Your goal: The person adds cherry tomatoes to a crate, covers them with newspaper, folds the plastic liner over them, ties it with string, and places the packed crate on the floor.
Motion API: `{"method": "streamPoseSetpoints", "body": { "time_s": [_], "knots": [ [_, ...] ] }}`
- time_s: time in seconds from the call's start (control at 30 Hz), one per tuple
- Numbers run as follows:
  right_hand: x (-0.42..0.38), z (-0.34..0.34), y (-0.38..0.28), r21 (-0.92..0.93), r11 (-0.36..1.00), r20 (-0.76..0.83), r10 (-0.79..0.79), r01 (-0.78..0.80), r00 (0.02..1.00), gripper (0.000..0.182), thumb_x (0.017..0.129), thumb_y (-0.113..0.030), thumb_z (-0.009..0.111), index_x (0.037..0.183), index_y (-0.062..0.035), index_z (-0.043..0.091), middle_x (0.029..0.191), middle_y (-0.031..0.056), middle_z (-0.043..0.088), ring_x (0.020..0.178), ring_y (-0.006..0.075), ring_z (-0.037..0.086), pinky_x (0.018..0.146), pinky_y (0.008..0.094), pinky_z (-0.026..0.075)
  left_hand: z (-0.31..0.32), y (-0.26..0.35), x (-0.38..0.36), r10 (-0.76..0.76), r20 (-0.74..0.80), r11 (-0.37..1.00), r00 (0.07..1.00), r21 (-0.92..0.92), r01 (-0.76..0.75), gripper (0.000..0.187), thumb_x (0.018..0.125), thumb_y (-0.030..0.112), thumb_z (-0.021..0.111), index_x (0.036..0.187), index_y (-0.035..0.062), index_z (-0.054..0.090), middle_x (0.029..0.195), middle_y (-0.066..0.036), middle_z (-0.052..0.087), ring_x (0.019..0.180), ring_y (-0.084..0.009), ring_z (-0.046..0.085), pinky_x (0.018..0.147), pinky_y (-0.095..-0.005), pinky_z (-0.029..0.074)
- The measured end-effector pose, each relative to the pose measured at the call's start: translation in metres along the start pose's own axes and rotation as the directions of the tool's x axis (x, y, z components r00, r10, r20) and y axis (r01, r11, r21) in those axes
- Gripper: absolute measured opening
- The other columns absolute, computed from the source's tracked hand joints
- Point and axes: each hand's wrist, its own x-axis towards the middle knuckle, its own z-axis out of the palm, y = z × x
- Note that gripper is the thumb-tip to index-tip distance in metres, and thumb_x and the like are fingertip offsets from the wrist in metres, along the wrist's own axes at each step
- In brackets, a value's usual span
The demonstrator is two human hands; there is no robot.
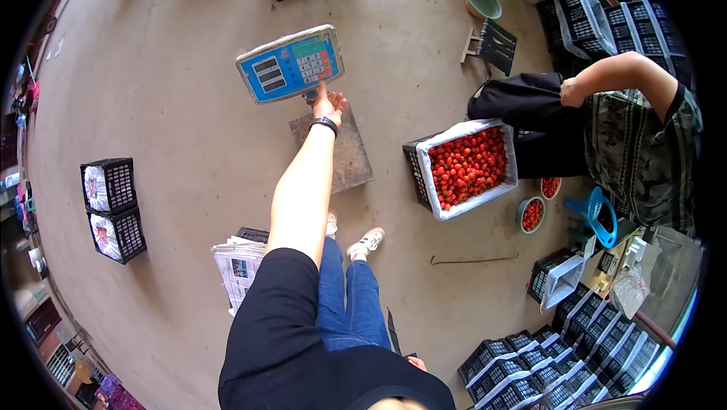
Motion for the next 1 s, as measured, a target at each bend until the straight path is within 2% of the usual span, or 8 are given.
{"method": "streamPoseSetpoints", "body": {
  "time_s": [0.07, 0.17, 0.33, 0.5, 0.63, 0.83, 0.93, 1.0],
  "knots": [
    [0.028, -0.022, 0.03, 0.022, 0.999, 0.11, 0.041, -0.044, 0.993, 0.027, 0.088, -0.009, 0.045, 0.114, -0.0007, 0.043, 0.097, 0.0164, 0.058, 0.083, 0.0207, 0.059, 0.074, 0.0328, 0.051, 0.006, 0.008, -0.002, -0.03, -0.057, 0.998, 0.998, -0.063, 0.026, 0.072, 0.064, 0.049, 0.073, 0.107, 0.0017, 0.041, 0.095, -0.007, 0.048, 0.088, -0.0208, 0.053, 0.077, -0.0358, 0.048],
    [0.002, -0.002, 0.014, 0.019, 1.0, -0.026, -0.003, 0.003, 1.0, 0.027, 0.087, -0.009, 0.046, 0.112, -0.0003, 0.045, 0.096, 0.0166, 0.059, 0.082, 0.0202, 0.06, 0.073, 0.0322, 0.051, 0.018, 0.018, -0.013, -0.015, -0.081, 0.999, 0.997, -0.052, 0.01, 0.077, 0.064, 0.051, 0.072, 0.11, -0.001, 0.038, 0.096, -0.01, 0.045, 0.092, -0.0226, 0.051, 0.079, -0.0365, 0.048],
    [-0.012, 0.009, 0.003, -0.016, 1.0, -0.071, 0.007, -0.009, 0.997, 0.025, 0.086, -0.008, 0.047, 0.11, 0.0, 0.047, 0.094, 0.0164, 0.059, 0.08, 0.0203, 0.06, 0.072, 0.0318, 0.052, 0.02, 0.023, 0.001, -0.042, -0.089, 0.997, 0.995, -0.063, 0.036, 0.078, 0.063, 0.05, 0.073, 0.11, -0.0008, 0.038, 0.085, -0.007, 0.047, 0.091, -0.0219, 0.052, 0.077, -0.0359, 0.049],
    [0.015, -0.004, 0.054, 0.094, 0.995, -0.11, 0.029, -0.019, 0.994, 0.025, 0.086, -0.007, 0.046, 0.11, 0.0003, 0.047, 0.093, 0.0171, 0.059, 0.08, 0.021, 0.061, 0.071, 0.0323, 0.052, 0.021, 0.018, 0.016, 0.02, -0.071, 0.999, 0.997, -0.049, -0.023, 0.058, 0.069, 0.053, 0.067, 0.102, 0.0069, 0.053, 0.101, -0.003, 0.056, 0.097, -0.0165, 0.051, 0.089, -0.0335, 0.038],
    [0.013, -0.004, 0.059, 0.138, 0.99, -0.111, 0.021, -0.005, 0.994, 0.025, 0.086, -0.007, 0.046, 0.11, 0.0007, 0.046, 0.092, 0.0178, 0.059, 0.079, 0.0223, 0.061, 0.071, 0.0332, 0.052, 0.025, 0.017, 0.021, 0.069, -0.064, 0.997, 0.996, -0.033, -0.072, 0.057, 0.071, 0.054, 0.064, 0.103, 0.0076, 0.053, 0.104, -0.003, 0.056, 0.103, -0.0178, 0.049, 0.091, -0.0343, 0.035],
    [0.013, -0.003, 0.058, 0.172, 0.985, -0.127, 0.034, -0.012, 0.991, 0.024, 0.086, -0.006, 0.047, 0.109, 0.0002, 0.045, 0.091, 0.0183, 0.059, 0.08, 0.0237, 0.061, 0.071, 0.0345, 0.052, 0.028, 0.016, 0.027, 0.104, -0.143, 0.994, 0.984, 0.04, -0.099, 0.053, 0.072, 0.056, 0.062, 0.097, 0.0109, 0.054, 0.088, 0.0, 0.057, 0.085, -0.0141, 0.052, 0.08, -0.0326, 0.041],
    [0.018, -0.007, 0.065, 0.203, 0.979, -0.11, 0.018, 0.004, 0.994, 0.024, 0.086, -0.006, 0.046, 0.109, -0.0003, 0.045, 0.091, 0.0185, 0.059, 0.08, 0.0239, 0.061, 0.071, 0.0349, 0.053, 0.026, 0.017, 0.028, 0.166, -0.159, 0.981, 0.973, 0.128, -0.146, 0.061, 0.071, 0.057, 0.063, 0.107, 0.0107, 0.047, 0.098, -0.003, 0.058, 0.084, -0.018, 0.055, 0.065, -0.0333, 0.044],
    [0.02, -0.01, 0.067, 0.201, 0.98, -0.101, 0.009, 0.012, 0.995, 0.023, 0.086, -0.006, 0.046, 0.109, -0.0005, 0.045, 0.091, 0.0187, 0.059, 0.08, 0.0239, 0.061, 0.07, 0.0351, 0.053, 0.025, 0.014, 0.029, 0.166, -0.162, 0.981, 0.973, 0.124, -0.147, 0.061, 0.07, 0.056, 0.064, 0.108, 0.0128, 0.045, 0.099, -0.003, 0.057, 0.084, -0.0186, 0.055, 0.064, -0.0336, 0.044]
  ]
}}
